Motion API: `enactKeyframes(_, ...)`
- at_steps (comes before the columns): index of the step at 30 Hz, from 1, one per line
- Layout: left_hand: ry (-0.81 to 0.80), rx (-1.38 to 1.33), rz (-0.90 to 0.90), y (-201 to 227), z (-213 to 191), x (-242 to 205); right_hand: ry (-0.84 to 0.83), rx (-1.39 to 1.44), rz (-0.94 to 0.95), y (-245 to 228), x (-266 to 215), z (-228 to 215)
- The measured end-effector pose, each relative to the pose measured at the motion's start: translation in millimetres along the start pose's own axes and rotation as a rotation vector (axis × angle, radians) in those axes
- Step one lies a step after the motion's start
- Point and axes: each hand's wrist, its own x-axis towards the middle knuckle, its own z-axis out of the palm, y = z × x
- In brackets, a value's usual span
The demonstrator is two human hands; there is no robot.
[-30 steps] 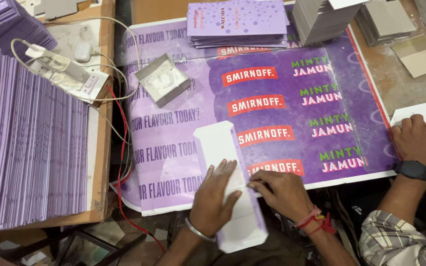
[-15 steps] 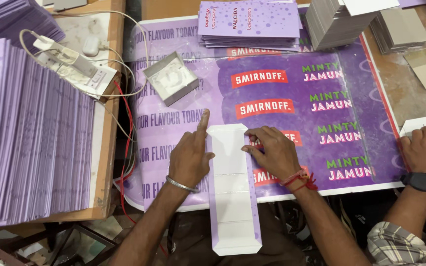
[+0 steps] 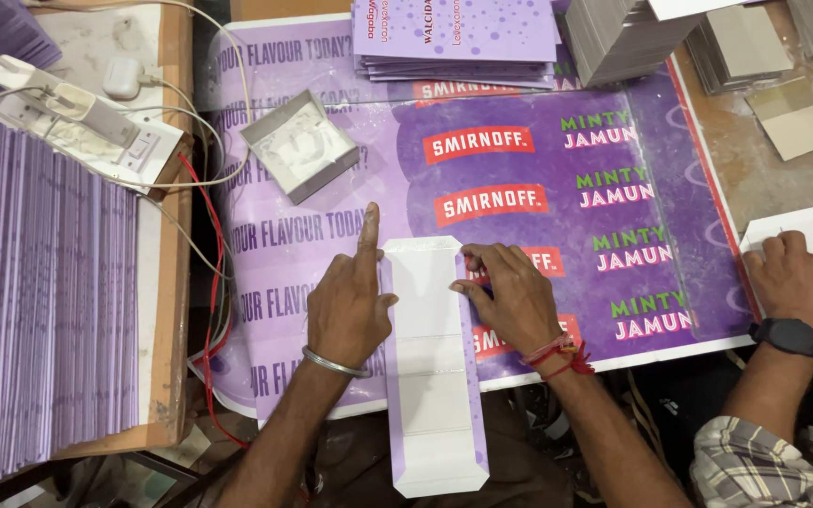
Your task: The person folds flat purple and white printed cardboard sheets into small rectangular boxes by hand. They repeatedly pick up a sheet, fold along pre-scored lines, and place the finished box on a growing stack on the table.
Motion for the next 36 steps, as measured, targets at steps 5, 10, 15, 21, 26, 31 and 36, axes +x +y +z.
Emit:
enactKeyframes(5, -0.147, 0.095, -0.039, -1.6, -1.8, 8.0, -0.030, -0.033, -0.034, 0.0, 2.8, -2.3)
enactKeyframes(10, -0.131, 0.113, 0.070, 3.7, -8.7, 20.1, -0.113, -0.110, -0.009, -6.0, 9.8, -9.6)
enactKeyframes(15, -0.182, 0.187, 0.083, 8.5, -9.3, 24.1, -0.236, -0.145, 0.044, -7.7, 27.7, -16.0)
enactKeyframes(21, -0.230, 0.231, 0.092, 2.8, 0.7, 27.5, -0.390, -0.142, 0.142, 4.6, 46.9, -9.9)
enactKeyframes(26, 0.049, 0.138, 0.008, 13.6, 18.9, 4.7, -0.207, -0.040, 0.127, 7.1, 20.8, -0.3)
enactKeyframes(31, 0.191, -0.024, -0.151, 15.7, 38.2, -11.3, -0.033, -0.049, 0.061, 12.7, -1.3, 9.8)
enactKeyframes(36, -0.066, -0.305, -0.279, -24.0, 26.0, 17.5, -0.098, 0.045, -0.026, 18.9, 7.0, 0.6)
